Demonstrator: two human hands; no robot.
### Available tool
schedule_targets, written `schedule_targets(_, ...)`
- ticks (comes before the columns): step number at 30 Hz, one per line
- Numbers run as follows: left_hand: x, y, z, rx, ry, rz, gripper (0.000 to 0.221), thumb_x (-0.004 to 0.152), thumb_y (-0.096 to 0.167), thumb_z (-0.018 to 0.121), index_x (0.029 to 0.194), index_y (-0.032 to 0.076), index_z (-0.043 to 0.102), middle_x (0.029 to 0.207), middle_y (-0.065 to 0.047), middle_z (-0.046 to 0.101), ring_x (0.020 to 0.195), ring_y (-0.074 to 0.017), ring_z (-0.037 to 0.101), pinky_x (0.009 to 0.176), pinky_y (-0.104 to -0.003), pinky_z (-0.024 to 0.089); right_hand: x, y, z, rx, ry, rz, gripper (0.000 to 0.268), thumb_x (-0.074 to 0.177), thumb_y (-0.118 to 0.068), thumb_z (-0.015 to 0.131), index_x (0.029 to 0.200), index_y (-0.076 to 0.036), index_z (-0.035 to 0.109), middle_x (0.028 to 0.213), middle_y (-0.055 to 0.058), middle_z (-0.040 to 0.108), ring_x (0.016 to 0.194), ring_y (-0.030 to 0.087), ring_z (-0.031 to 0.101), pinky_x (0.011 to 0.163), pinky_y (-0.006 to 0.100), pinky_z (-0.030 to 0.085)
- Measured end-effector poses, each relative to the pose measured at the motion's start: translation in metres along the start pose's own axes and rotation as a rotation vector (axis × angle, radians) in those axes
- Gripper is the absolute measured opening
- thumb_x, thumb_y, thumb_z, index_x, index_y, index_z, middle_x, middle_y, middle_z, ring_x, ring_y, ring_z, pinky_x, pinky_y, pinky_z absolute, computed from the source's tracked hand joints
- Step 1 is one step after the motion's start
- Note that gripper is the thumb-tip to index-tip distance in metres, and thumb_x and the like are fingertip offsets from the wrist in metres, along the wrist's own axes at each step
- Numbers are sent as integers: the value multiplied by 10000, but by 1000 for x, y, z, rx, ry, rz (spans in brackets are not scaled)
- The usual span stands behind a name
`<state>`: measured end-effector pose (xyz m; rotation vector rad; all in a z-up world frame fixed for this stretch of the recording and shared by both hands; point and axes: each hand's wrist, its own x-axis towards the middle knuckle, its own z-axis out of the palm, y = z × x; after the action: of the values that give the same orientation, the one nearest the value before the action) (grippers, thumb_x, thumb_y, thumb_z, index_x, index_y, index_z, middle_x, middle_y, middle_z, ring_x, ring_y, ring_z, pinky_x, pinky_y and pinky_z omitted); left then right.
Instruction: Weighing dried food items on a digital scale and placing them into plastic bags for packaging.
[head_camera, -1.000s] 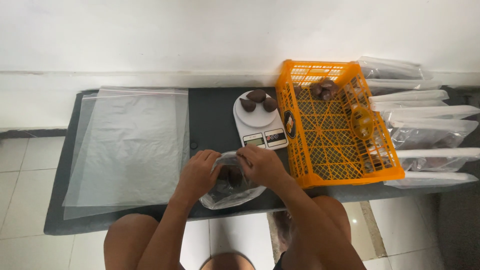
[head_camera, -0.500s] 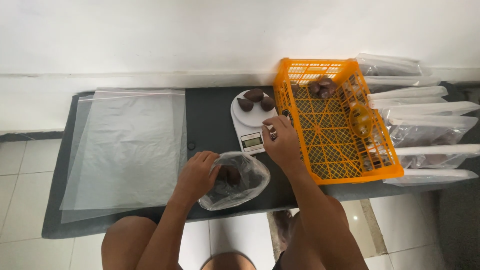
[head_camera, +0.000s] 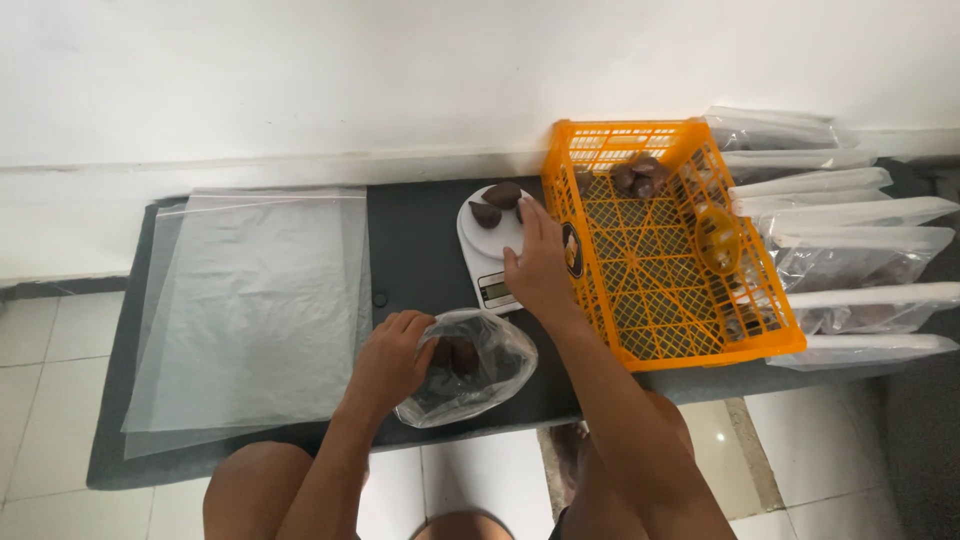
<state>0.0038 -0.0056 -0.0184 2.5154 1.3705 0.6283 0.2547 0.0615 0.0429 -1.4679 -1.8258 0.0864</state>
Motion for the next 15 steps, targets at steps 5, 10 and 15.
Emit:
schedule_targets(5,0,1,-1,-1,-5,7,255,979,228,653,1207,113,655,1102,-71,654,1074,-276,687,861,-386,569,-3,16,43,-211,-174,-52,730,874,-51,686,1555,-54,422,1584,201,377,1338,432,457,1046,579,466)
schedule_targets(10,1,0,-8,-12,-13,0,255,983,223,641,1210,107,648,1103,-68,652,1078,-271,689,864,-377,568,-4,36,68,-375,-317,-22,672,966,-185,620,1600,-165,399,1679,100,268,1419,399,362,1110,558,390)
schedule_targets(15,2,-1,-8,-29,-33,-18,274,986,219,640,1240,116,642,1113,-60,643,1090,-260,684,877,-376,567,-4,60,86,-442,-199,-129,582,915,-222,678,1466,-155,505,1324,134,493,1281,388,466,1016,493,444)
